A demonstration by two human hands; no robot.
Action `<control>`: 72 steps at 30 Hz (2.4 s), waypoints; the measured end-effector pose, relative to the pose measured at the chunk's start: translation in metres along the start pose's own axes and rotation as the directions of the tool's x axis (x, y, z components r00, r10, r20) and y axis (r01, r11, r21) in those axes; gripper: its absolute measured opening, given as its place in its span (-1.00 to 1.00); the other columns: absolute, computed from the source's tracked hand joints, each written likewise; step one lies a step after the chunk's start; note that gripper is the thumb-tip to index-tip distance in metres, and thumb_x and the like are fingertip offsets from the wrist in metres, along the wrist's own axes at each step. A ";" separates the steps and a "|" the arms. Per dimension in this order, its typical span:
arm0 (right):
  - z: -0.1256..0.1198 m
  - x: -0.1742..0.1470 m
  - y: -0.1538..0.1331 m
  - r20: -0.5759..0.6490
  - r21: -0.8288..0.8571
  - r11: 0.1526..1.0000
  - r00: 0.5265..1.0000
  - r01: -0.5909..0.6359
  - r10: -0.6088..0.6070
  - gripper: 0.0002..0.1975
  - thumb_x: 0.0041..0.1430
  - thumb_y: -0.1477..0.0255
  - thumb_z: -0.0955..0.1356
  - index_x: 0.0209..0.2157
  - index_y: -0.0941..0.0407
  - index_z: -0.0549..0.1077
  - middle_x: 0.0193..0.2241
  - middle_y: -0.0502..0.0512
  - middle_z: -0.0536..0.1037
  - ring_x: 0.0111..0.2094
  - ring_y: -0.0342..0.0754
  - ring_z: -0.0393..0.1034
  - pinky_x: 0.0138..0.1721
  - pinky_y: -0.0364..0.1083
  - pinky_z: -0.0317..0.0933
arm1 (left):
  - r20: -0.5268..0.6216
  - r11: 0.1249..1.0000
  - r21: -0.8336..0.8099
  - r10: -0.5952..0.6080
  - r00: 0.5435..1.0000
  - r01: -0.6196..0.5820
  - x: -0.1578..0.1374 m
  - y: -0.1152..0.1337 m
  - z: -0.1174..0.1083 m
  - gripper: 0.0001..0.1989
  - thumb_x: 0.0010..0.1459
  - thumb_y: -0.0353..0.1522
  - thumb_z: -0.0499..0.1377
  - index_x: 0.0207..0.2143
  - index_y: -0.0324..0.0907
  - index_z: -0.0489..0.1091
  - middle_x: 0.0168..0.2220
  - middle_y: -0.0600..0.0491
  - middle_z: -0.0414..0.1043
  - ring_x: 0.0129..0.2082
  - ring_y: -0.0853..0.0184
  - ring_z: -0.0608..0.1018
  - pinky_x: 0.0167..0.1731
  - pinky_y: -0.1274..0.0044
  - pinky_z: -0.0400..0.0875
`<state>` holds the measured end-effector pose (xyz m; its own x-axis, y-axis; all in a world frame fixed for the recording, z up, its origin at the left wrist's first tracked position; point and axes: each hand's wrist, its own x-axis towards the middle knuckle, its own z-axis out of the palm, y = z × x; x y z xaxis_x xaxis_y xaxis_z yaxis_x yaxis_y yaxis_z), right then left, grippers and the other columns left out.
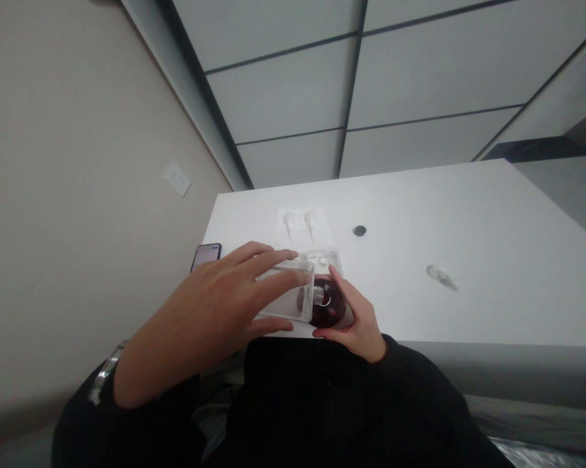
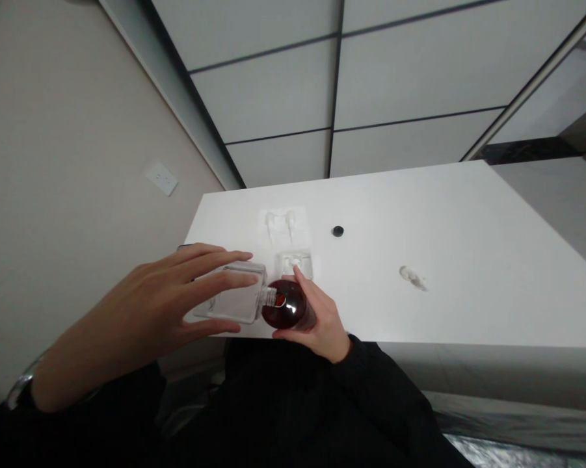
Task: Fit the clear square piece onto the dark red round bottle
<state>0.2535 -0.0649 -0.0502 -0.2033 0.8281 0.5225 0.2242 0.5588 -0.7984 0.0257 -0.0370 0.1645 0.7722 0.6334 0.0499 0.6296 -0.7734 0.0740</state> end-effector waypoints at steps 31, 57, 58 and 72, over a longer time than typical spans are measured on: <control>0.000 0.002 -0.001 -0.002 0.005 1.000 1.000 0.013 -0.013 0.16 0.12 0.04 0.60 0.56 -0.02 -0.02 0.20 0.27 0.62 0.20 0.30 0.57 0.20 0.26 0.49 | -0.007 0.998 0.066 0.016 1.000 -0.016 0.004 0.007 -0.006 -0.46 0.24 -0.25 0.45 0.21 -0.10 0.42 0.22 -0.10 0.55 0.14 -0.05 0.61 -0.02 0.12 0.67; 0.000 0.000 0.000 -0.001 0.004 1.000 1.000 -0.006 0.006 0.16 0.12 0.04 0.60 0.56 -0.03 -0.01 0.21 0.27 0.61 0.20 0.29 0.57 0.22 0.24 0.48 | -0.005 0.994 0.105 0.032 0.999 -0.031 0.008 0.012 -0.009 -0.48 0.26 -0.24 0.44 0.21 -0.12 0.45 0.20 -0.11 0.57 0.12 -0.05 0.61 -0.05 0.13 0.68; -0.001 0.000 0.000 -0.002 0.007 1.000 1.000 -0.002 0.002 0.15 0.13 0.04 0.60 0.56 -0.03 -0.01 0.21 0.27 0.61 0.20 0.29 0.57 0.22 0.24 0.48 | -0.003 0.994 0.105 0.032 0.999 -0.031 0.008 0.012 -0.009 -0.48 0.26 -0.24 0.44 0.21 -0.12 0.45 0.20 -0.11 0.57 0.13 -0.05 0.61 -0.04 0.13 0.68; 0.000 -0.002 0.001 -0.006 -0.018 1.000 1.000 -0.008 0.007 0.18 0.10 0.05 0.61 0.55 -0.01 0.00 0.21 0.28 0.60 0.19 0.30 0.58 0.21 0.22 0.48 | 0.025 0.990 0.135 0.023 0.999 -0.026 0.009 0.013 -0.010 -0.50 0.30 -0.22 0.41 0.24 -0.03 0.45 0.23 -0.08 0.54 0.14 -0.02 0.60 -0.05 0.19 0.65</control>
<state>0.2539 -0.0657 -0.0515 -0.1963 0.8325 0.5182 0.2433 0.5533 -0.7967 0.0399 -0.0416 0.1763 0.7884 0.6146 0.0265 0.6150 -0.7860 -0.0629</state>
